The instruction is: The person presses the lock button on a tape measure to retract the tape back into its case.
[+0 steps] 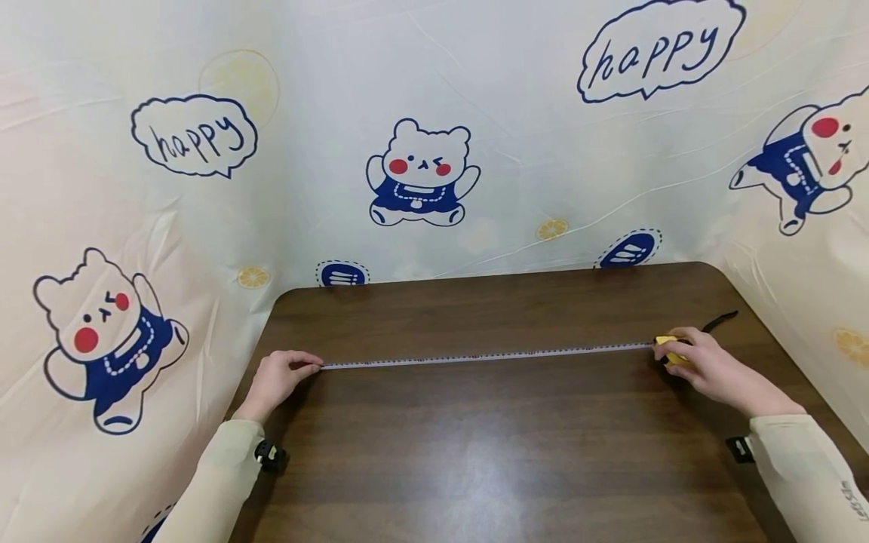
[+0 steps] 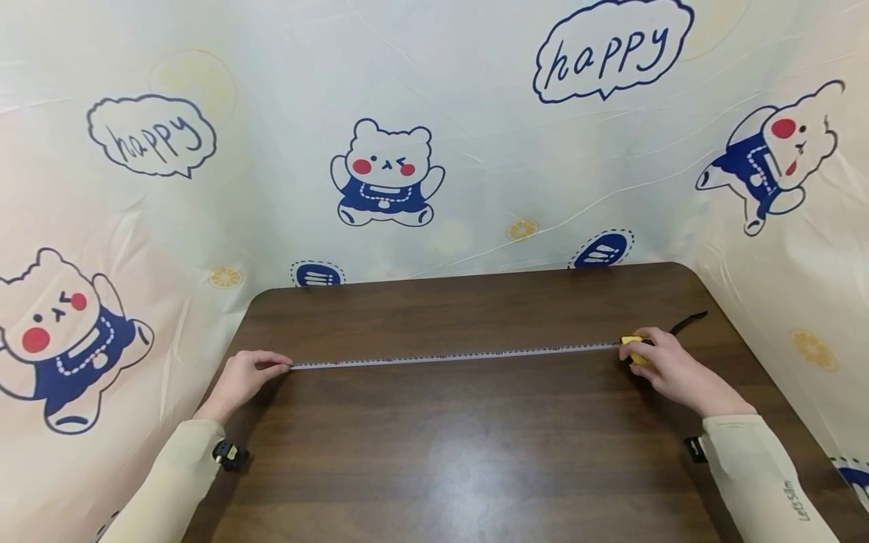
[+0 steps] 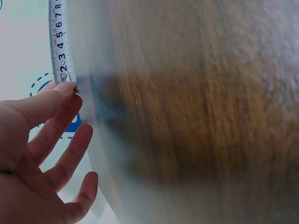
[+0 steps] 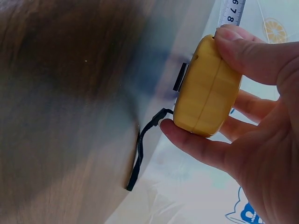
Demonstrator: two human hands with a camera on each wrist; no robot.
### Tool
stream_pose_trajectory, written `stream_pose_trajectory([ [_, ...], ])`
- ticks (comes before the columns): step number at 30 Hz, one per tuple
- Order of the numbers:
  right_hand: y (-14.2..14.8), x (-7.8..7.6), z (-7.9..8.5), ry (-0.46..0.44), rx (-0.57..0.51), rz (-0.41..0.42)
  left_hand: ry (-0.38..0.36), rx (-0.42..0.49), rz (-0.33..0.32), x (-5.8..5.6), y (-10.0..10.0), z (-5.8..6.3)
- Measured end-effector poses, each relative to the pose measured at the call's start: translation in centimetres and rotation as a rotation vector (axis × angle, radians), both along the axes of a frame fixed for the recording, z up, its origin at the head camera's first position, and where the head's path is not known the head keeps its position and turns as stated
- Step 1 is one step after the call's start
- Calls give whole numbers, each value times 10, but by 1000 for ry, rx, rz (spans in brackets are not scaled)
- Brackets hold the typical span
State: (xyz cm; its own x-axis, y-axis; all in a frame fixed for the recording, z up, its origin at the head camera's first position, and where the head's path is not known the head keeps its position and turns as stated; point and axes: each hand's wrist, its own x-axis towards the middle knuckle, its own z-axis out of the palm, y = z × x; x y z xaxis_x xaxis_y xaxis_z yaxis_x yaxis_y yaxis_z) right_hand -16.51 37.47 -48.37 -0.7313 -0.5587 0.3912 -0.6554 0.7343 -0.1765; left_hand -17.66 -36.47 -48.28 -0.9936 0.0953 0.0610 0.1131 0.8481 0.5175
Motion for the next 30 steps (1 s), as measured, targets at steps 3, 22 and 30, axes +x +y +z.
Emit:
stream_pose_trajectory([
  [3,0,0,0,5,3,1,9,-3,1,0,0,-1],
  [22,-4,-2,2,-46,-1,-9,21,22,2,-6,-1,-3],
  [30,-9,-1,2,-51,-3,-20,21,25,-10,-7,5,-5],
])
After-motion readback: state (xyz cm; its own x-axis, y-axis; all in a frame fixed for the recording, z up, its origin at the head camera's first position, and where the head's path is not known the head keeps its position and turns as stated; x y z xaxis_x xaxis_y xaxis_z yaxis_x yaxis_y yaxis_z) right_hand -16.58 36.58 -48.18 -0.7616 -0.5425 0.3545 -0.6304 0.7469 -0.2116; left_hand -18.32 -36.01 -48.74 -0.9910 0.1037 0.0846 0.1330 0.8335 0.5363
